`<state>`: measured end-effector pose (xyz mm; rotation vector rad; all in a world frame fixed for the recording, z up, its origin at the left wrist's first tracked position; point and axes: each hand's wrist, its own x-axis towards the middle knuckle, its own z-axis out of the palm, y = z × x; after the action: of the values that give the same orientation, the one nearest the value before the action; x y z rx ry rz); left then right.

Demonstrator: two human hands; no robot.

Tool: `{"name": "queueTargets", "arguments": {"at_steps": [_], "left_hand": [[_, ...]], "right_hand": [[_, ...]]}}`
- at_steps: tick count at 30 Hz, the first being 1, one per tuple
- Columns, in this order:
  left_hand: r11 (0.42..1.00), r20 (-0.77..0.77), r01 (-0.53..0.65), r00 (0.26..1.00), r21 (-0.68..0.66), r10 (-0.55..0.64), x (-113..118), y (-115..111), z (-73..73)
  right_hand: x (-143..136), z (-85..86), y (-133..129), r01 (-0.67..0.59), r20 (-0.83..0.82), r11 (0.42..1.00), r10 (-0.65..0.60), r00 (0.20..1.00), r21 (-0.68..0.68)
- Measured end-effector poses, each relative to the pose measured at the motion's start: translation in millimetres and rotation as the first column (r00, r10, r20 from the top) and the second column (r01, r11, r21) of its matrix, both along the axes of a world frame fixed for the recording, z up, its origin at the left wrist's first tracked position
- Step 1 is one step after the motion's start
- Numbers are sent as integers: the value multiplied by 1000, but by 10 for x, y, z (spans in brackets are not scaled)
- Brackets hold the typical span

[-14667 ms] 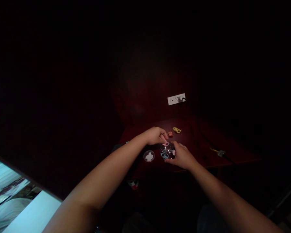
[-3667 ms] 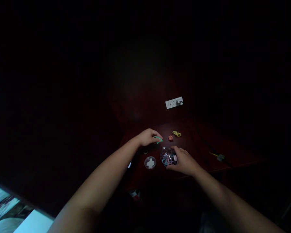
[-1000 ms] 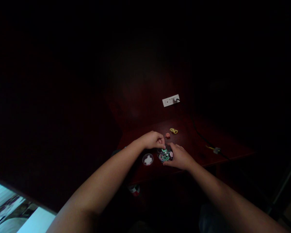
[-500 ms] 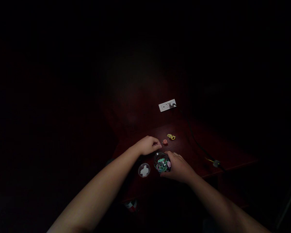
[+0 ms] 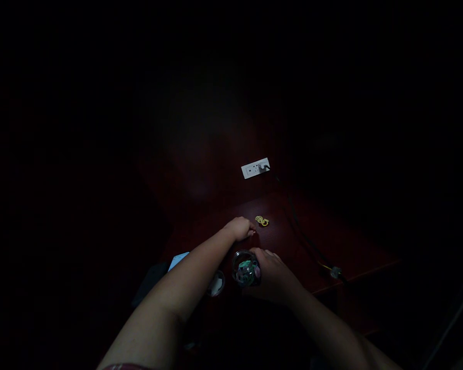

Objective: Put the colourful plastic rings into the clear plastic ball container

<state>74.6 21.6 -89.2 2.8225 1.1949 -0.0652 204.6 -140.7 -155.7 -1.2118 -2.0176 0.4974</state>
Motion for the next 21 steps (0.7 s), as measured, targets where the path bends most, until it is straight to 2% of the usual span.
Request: {"name": "queueTargets", "arguments": {"at_steps": [3,9,15,18,21], "left_hand": [[1000,-43,-14,999,24,15,-40,59,-71],[994,58,-108,992,-21,109,-123,84,-76],[985,57,-170,984,-28,171,-250,-40,-111],[980,78,-196,977,-37,198,-425,-141,-19],[982,244,-180,951,-64,190,-642,-255,262]], "right_hand": [[1,-18,14,-10,-1,1000,10,1000,8],[12,19,-8,-8,2,1000,8,1000,22],[-2,19,-19,17,24,1000,-17,1000,22],[-14,-14,-2,32,33,999,-33,999,15],[-16,-39,16,51,44,998,-52,998,26]]}}
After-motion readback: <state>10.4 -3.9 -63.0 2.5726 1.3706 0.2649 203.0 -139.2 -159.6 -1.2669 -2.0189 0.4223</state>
